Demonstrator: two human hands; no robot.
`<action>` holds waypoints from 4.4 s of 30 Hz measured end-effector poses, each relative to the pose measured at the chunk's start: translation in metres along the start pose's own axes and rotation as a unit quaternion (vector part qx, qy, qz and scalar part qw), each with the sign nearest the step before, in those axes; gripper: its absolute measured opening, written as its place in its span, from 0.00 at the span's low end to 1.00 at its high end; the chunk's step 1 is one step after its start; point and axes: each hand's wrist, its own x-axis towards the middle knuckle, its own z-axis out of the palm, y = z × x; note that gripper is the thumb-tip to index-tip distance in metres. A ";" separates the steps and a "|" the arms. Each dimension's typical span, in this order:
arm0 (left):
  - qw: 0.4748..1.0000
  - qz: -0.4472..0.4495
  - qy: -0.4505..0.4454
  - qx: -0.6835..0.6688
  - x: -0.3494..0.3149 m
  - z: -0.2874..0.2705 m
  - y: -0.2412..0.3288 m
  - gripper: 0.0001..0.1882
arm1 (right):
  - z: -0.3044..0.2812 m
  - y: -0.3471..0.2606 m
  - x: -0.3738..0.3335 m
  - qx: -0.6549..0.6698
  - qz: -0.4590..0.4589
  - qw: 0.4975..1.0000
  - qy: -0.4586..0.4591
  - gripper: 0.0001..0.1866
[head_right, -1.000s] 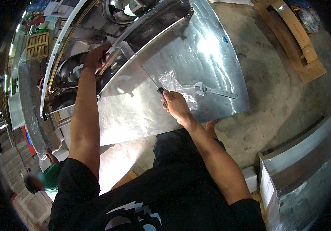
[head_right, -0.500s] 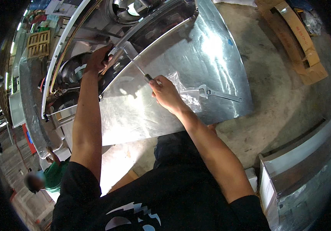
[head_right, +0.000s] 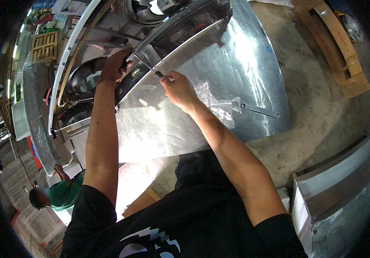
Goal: The person uses a screwdriver to tighten screws on the underside of a two-burner gas stove, then flips it upright and places it on the floor. The person also briefly handles a plastic bag and a wrench.
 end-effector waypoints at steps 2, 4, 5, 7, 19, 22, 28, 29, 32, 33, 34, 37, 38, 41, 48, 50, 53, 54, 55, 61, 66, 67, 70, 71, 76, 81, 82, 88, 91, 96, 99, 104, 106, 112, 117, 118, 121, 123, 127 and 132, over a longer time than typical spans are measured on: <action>1.000 -0.007 0.005 0.007 0.001 0.000 0.000 0.14 | 0.000 0.000 0.000 0.004 0.002 1.000 0.004 0.12; 1.000 -0.010 0.006 0.010 0.002 -0.001 0.000 0.15 | -0.001 0.000 0.000 0.014 0.003 1.000 0.002 0.11; 1.000 -0.009 0.005 0.012 0.003 -0.001 0.000 0.15 | -0.001 -0.001 0.000 0.020 0.001 1.000 0.000 0.11; 1.000 -0.007 0.006 0.016 0.002 0.000 0.001 0.15 | -0.002 -0.002 -0.001 0.024 0.007 1.000 -0.002 0.11; 0.999 -0.017 0.015 0.037 0.004 0.001 0.000 0.16 | -0.003 0.005 -0.003 0.171 0.050 0.981 -0.079 0.10; 0.999 -0.015 0.000 0.038 0.006 -0.001 0.000 0.16 | 0.004 0.010 -0.006 0.153 0.054 0.983 -0.086 0.11; 1.000 0.002 0.021 0.017 -0.006 0.003 0.001 0.15 | 0.011 0.015 -0.006 0.074 0.025 0.996 -0.040 0.24; 1.000 0.003 0.023 0.016 -0.007 0.005 0.001 0.15 | 0.010 0.015 -0.003 0.075 0.030 0.996 -0.039 0.24; 1.000 0.002 0.019 0.015 -0.008 0.006 0.002 0.16 | 0.005 0.018 0.004 0.107 0.045 0.990 -0.085 0.25; 1.000 -0.001 0.021 0.016 -0.008 0.006 0.002 0.16 | 0.004 0.020 0.005 0.122 0.050 0.985 -0.109 0.25; 1.000 0.003 0.017 0.016 -0.007 0.005 0.002 0.17 | 0.006 0.021 0.005 0.081 0.019 0.993 -0.086 0.23; 1.000 0.006 0.013 0.023 -0.004 0.003 0.000 0.18 | 0.013 0.025 0.002 -0.022 -0.064 0.997 -0.022 0.19; 1.000 0.005 0.008 0.027 -0.003 0.003 -0.001 0.18 | 0.016 0.024 0.001 -0.043 -0.088 0.995 -0.002 0.19; 0.999 0.009 0.003 0.037 -0.001 0.002 -0.001 0.20 | 0.022 0.019 0.004 -0.099 -0.123 0.987 0.037 0.18; 1.000 -0.012 0.013 0.025 -0.005 0.002 0.001 0.15 | 0.014 0.008 0.010 -0.104 -0.009 0.995 -0.012 0.17; 0.999 0.003 0.012 0.035 -0.006 0.003 0.001 0.19 | 0.013 0.008 0.009 -0.161 -0.047 0.985 0.030 0.15; 0.999 0.019 0.009 0.044 -0.007 0.004 0.000 0.20 | 0.015 0.008 0.005 -0.224 -0.142 0.956 0.122 0.13; 0.999 0.024 0.007 0.047 -0.007 0.004 0.000 0.20 | 0.017 0.008 0.003 -0.244 -0.164 0.943 0.155 0.13; 0.998 0.019 0.009 0.057 -0.007 0.004 0.000 0.20 | 0.019 0.008 0.001 -0.247 -0.173 0.940 0.159 0.14; 0.998 0.007 0.023 0.065 -0.007 0.005 0.001 0.20 | 0.032 -0.003 0.005 -0.262 -0.156 0.940 0.155 0.15; 0.998 0.017 0.017 0.066 -0.006 0.004 -0.001 0.19 | 0.029 -0.015 0.004 -0.268 -0.094 0.955 0.084 0.09; 0.998 0.021 0.011 0.058 -0.006 0.004 -0.002 0.19 | 0.028 -0.017 0.001 -0.295 -0.119 0.941 0.116 0.11; 0.998 0.031 0.012 0.050 -0.008 0.004 -0.001 0.19 | 0.029 -0.020 -0.004 -0.368 -0.168 0.894 0.192 0.15; 0.998 0.033 0.014 0.053 -0.010 0.006 0.000 0.19 | 0.029 -0.022 -0.002 -0.391 -0.170 0.881 0.207 0.16; 0.961 0.211 0.163 0.077 -0.033 0.027 -0.013 0.12 | 0.015 -0.015 0.005 -0.434 -0.158 0.864 0.202 0.19; 0.896 0.250 0.331 -0.160 -0.048 0.072 -0.052 0.07 | -0.017 0.010 -0.018 -0.400 -0.168 0.885 0.168 0.17; 0.903 0.212 0.317 -0.198 -0.046 0.081 -0.057 0.07 | -0.023 0.014 -0.024 -0.393 -0.169 0.889 0.165 0.17; 0.876 0.204 0.307 -0.311 -0.023 0.110 -0.060 0.07 | -0.057 0.037 -0.056 -0.384 -0.156 0.892 0.183 0.19; 0.877 0.163 0.304 -0.335 -0.013 0.115 -0.066 0.09 | -0.075 0.048 -0.069 -0.272 -0.181 0.930 0.166 0.20; 0.938 0.071 0.070 -0.333 -0.021 0.148 -0.090 0.04 | -0.124 0.056 -0.110 -0.249 -0.089 0.944 0.196 0.21; 0.944 0.053 -0.035 -0.325 -0.036 0.196 -0.092 0.04 | -0.150 0.060 -0.130 -0.312 -0.063 0.905 0.281 0.21; 0.970 0.030 -0.185 -0.153 -0.044 0.233 -0.057 0.13 | -0.180 0.050 -0.140 -0.208 -0.096 0.932 0.281 0.18; 0.973 0.043 -0.176 -0.141 -0.047 0.248 -0.044 0.15 | -0.187 0.038 -0.141 -0.243 -0.076 0.923 0.289 0.19; 0.981 0.028 -0.127 -0.146 -0.032 0.288 -0.021 0.17 | -0.226 0.007 -0.098 -0.197 -0.119 0.942 0.243 0.20; 0.968 0.020 -0.048 -0.244 -0.011 0.328 -0.016 0.16 | -0.280 -0.008 -0.065 -0.253 -0.164 0.935 0.189 0.18; 0.965 0.001 -0.039 -0.259 -0.004 0.335 -0.015 0.16 | -0.287 -0.011 -0.059 -0.265 -0.180 0.927 0.198 0.18; 0.966 0.041 0.001 -0.255 0.012 0.345 -0.014 0.15 | -0.304 -0.023 -0.046 -0.339 -0.186 0.898 0.211 0.19; 0.977 0.092 0.048 -0.187 0.021 0.346 -0.014 0.15 | -0.306 -0.030 -0.035 -0.385 -0.187 0.875 0.225 0.21; 0.985 0.140 0.094 -0.019 0.034 0.345 -0.014 0.16 | -0.300 -0.036 -0.011 -0.408 -0.206 0.862 0.220 0.20; 0.987 0.149 0.046 -0.034 0.044 0.339 -0.020 0.18 | -0.298 -0.029 0.006 -0.391 -0.215 0.866 0.226 0.22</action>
